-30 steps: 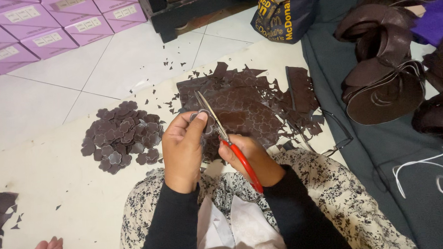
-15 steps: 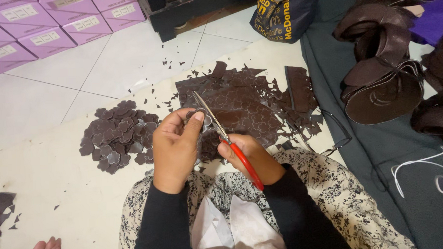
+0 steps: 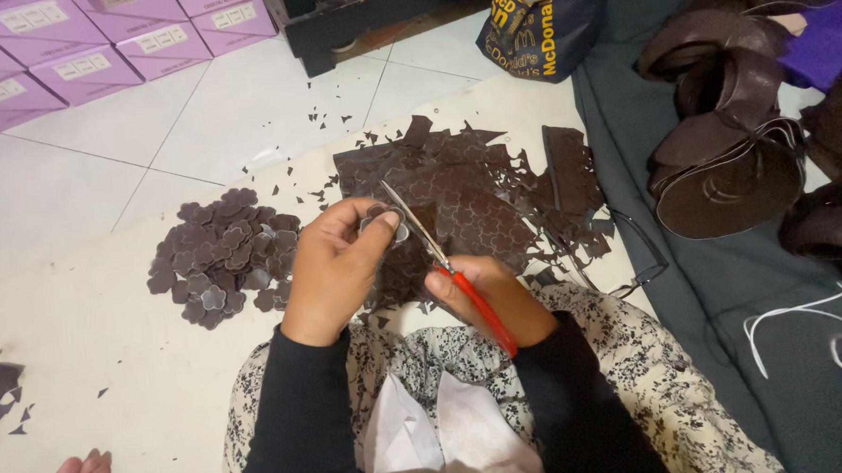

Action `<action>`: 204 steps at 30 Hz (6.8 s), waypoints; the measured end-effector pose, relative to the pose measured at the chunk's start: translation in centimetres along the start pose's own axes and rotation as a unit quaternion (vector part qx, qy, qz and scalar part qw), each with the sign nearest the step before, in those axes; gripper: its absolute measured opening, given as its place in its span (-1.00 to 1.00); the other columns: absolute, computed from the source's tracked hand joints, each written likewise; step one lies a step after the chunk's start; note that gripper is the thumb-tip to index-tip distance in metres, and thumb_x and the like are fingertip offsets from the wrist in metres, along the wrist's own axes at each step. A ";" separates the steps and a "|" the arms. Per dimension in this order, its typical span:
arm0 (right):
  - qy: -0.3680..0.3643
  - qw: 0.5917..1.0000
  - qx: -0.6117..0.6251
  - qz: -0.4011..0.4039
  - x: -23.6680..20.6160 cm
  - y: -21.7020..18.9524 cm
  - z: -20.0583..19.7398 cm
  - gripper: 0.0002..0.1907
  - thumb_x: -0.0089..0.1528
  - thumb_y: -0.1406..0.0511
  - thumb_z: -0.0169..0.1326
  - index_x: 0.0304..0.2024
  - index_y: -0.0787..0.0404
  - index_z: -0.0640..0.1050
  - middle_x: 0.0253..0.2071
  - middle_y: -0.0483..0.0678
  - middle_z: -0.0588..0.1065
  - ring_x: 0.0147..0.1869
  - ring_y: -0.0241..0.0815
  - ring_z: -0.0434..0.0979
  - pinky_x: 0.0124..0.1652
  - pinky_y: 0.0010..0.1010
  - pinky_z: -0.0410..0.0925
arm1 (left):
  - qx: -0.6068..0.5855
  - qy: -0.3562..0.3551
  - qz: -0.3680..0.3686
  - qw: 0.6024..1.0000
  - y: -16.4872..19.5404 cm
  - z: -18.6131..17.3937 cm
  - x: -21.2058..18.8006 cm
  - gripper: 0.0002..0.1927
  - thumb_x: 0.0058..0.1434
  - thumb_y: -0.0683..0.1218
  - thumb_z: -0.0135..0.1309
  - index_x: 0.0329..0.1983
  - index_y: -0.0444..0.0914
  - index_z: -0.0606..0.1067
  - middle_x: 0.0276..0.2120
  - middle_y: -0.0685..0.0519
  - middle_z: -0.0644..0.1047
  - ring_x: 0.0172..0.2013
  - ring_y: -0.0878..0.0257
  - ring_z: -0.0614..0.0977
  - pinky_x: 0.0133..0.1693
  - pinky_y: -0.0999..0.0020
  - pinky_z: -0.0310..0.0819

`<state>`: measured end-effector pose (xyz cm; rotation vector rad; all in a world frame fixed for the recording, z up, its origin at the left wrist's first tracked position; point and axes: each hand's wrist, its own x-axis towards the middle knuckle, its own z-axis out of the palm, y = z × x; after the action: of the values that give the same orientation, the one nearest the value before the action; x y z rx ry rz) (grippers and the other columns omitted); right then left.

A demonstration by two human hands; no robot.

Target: The person sits on the floor and uses red-handled scissors to cut flower-shaped pieces from a sheet of dark brown material. The cut shapes are placed in a growing pile to the left while the remaining sheet is held and rotated as needed.

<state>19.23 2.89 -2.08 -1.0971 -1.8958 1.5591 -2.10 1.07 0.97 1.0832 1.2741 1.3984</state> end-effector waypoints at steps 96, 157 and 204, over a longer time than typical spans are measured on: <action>0.173 0.972 0.144 -0.062 1.6 -4.5 -1.4 -0.82 0.17 0.40 0.23 -0.29 0.21 0.45 -0.36 -0.20 0.47 -0.33 -0.42 0.46 -0.32 -0.55 0.36 | -0.139 0.054 -0.013 0.989 -2.2 3.7 -2.4 -0.79 0.33 -0.21 0.14 0.00 -0.39 0.57 -0.29 0.12 0.61 -0.37 0.49 0.53 -0.30 0.56 0.42; 0.019 0.996 0.056 -0.062 -0.4 -0.8 0.0 -0.51 0.33 -0.07 0.00 -0.34 0.22 0.45 -0.55 -0.26 0.29 -0.48 -0.46 0.21 -0.50 -0.49 0.16 | -0.217 0.165 0.043 0.961 0.7 5.5 -1.2 -0.69 0.23 -0.33 0.16 0.02 -0.40 0.41 -0.18 -0.05 0.63 -0.24 0.34 0.65 -0.17 0.49 0.54; -0.041 0.999 0.016 0.000 -0.3 -1.6 -1.4 -0.57 0.31 -0.01 0.04 -0.40 0.20 0.48 -0.57 -0.29 0.26 -0.50 -0.44 0.19 -0.51 -0.48 0.15 | -0.126 0.091 -0.005 0.988 1.9 2.6 -0.9 -0.66 0.18 -0.38 0.15 0.01 -0.38 0.41 -0.21 -0.04 0.62 -0.35 0.39 0.59 -0.30 0.54 0.46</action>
<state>19.93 3.44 -0.12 -1.0337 -1.9183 1.6518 0.50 0.54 3.08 0.7915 1.1881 1.6309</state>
